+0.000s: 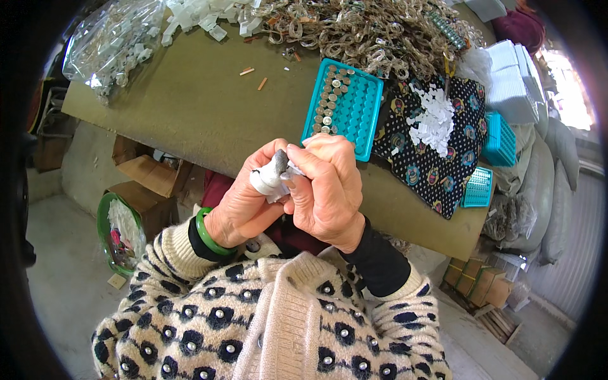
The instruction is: The person repeatedly picks small white plastic housings and metal keyrings from a table, inserts the keyring into the housing, and places the assembled unit into a blue tray. The process is repeated continuously with many identical parts.
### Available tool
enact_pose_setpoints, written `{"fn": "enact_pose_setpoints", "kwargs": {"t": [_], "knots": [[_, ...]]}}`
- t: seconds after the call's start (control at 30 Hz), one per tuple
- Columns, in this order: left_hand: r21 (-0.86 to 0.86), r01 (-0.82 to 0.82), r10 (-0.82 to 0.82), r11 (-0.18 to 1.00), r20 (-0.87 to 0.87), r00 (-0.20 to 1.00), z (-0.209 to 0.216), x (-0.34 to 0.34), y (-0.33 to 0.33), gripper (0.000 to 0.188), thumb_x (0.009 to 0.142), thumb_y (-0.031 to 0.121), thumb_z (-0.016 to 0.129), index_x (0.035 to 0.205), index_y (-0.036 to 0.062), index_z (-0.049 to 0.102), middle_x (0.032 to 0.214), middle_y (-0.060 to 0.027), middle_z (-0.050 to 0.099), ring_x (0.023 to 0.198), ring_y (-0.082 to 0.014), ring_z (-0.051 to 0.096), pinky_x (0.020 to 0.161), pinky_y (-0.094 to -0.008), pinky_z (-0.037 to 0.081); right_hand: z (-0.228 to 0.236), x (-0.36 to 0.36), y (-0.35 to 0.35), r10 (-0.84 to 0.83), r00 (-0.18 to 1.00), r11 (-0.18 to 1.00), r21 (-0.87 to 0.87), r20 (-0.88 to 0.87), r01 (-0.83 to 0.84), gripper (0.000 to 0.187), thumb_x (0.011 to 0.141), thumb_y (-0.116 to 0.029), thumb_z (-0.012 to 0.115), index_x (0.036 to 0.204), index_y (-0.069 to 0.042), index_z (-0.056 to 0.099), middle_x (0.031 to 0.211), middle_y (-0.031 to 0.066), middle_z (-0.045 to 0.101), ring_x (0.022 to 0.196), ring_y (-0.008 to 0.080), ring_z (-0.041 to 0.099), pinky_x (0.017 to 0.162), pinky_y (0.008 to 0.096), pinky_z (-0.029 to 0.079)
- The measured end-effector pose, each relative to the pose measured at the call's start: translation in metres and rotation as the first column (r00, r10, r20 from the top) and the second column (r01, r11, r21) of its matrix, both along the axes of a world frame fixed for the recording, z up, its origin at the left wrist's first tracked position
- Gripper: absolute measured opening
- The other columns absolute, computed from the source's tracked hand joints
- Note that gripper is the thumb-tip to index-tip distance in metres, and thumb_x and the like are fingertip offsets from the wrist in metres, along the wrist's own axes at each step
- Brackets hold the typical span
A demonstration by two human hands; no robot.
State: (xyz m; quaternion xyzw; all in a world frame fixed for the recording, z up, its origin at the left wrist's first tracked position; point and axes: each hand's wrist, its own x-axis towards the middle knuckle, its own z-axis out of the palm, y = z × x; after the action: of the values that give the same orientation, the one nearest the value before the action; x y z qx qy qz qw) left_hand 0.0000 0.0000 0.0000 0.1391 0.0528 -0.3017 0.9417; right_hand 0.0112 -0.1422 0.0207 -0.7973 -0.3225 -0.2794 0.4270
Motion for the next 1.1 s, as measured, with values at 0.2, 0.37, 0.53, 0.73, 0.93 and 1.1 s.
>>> {"fn": "enact_pose_setpoints", "kwargs": {"t": [0.2, 0.37, 0.53, 0.73, 0.93, 1.1], "knots": [[0.054, -0.008, 0.008, 0.999, -0.014, 1.000, 0.001, -0.001, 0.002, 0.013, 0.093, 0.017, 0.066, 0.093, 0.0094, 0.056, 0.080, -0.0040, 0.064, 0.059, -0.0120, 0.061, 0.051, -0.0223, 0.051, 0.003, -0.009, 0.006, -0.102, 0.995, 0.991, -0.080, 0.017, 0.103, 0.029, 0.087, -0.004, 0.065, 0.113, 0.007, 0.060, 0.093, 0.0159, 0.057, 0.080, 0.0313, 0.058, 0.069, 0.0399, 0.050], [-0.010, -0.034, 0.035, 0.999, 0.104, 0.994, -0.002, 0.006, 0.006, 0.016, 0.096, 0.020, 0.061, 0.109, 0.0106, 0.057, 0.107, -0.0137, 0.065, 0.082, -0.0233, 0.068, 0.051, -0.0266, 0.052, 0.013, -0.024, -0.027, -0.044, 0.971, 0.996, -0.082, -0.235, 0.025, 0.037, 0.084, -0.003, 0.067, 0.120, 0.002, 0.062, 0.112, 0.0179, 0.057, 0.098, 0.0324, 0.057, 0.085, 0.0389, 0.048], [0.003, -0.017, 0.017, 1.000, 0.150, 0.989, 0.000, 0.009, 0.003, 0.017, 0.096, 0.011, 0.060, 0.111, 0.0085, 0.054, 0.112, -0.0201, 0.061, 0.087, -0.0285, 0.069, 0.051, -0.0268, 0.055, 0.004, -0.009, -0.094, -0.547, 0.836, 0.811, -0.275, -0.045, 0.516, 0.019, 0.084, 0.004, 0.065, 0.103, 0.001, 0.066, 0.096, 0.0134, 0.058, 0.087, 0.0284, 0.058, 0.075, 0.0352, 0.048], [0.033, 0.004, -0.009, 0.999, 0.147, 0.989, 0.009, 0.008, -0.003, 0.014, 0.095, 0.007, 0.060, 0.107, 0.0060, 0.054, 0.108, -0.0209, 0.062, 0.082, -0.0274, 0.069, 0.054, -0.0296, 0.058, -0.027, -0.004, -0.115, -0.632, 0.775, 0.691, -0.455, -0.003, 0.562, 0.020, 0.077, -0.001, 0.071, 0.097, -0.003, 0.066, 0.092, 0.0087, 0.055, 0.087, 0.0268, 0.054, 0.079, 0.0378, 0.043], [0.094, 0.042, -0.056, 0.995, 0.142, 0.988, 0.009, 0.005, -0.009, 0.020, 0.094, 0.008, 0.062, 0.114, 0.0052, 0.059, 0.113, -0.0221, 0.062, 0.089, -0.0310, 0.070, 0.065, -0.0352, 0.062, -0.029, -0.005, -0.122, -0.579, 0.814, 0.778, -0.338, -0.056, 0.530, 0.016, 0.077, 0.004, 0.070, 0.090, -0.002, 0.063, 0.090, 0.0086, 0.057, 0.085, 0.0270, 0.055, 0.075, 0.0370, 0.044], [0.205, 0.071, -0.106, 0.976, 0.164, 0.981, 0.009, 0.006, -0.009, 0.030, 0.093, 0.022, 0.066, 0.117, 0.0067, 0.057, 0.111, -0.0217, 0.062, 0.090, -0.0301, 0.070, 0.069, -0.0378, 0.062, -0.009, -0.010, -0.110, -0.477, 0.861, 0.878, -0.136, -0.177, 0.459, 0.010, 0.083, 0.005, 0.066, 0.089, -0.001, 0.061, 0.088, 0.0110, 0.060, 0.079, 0.0260, 0.059, 0.071, 0.0332, 0.048]]}}
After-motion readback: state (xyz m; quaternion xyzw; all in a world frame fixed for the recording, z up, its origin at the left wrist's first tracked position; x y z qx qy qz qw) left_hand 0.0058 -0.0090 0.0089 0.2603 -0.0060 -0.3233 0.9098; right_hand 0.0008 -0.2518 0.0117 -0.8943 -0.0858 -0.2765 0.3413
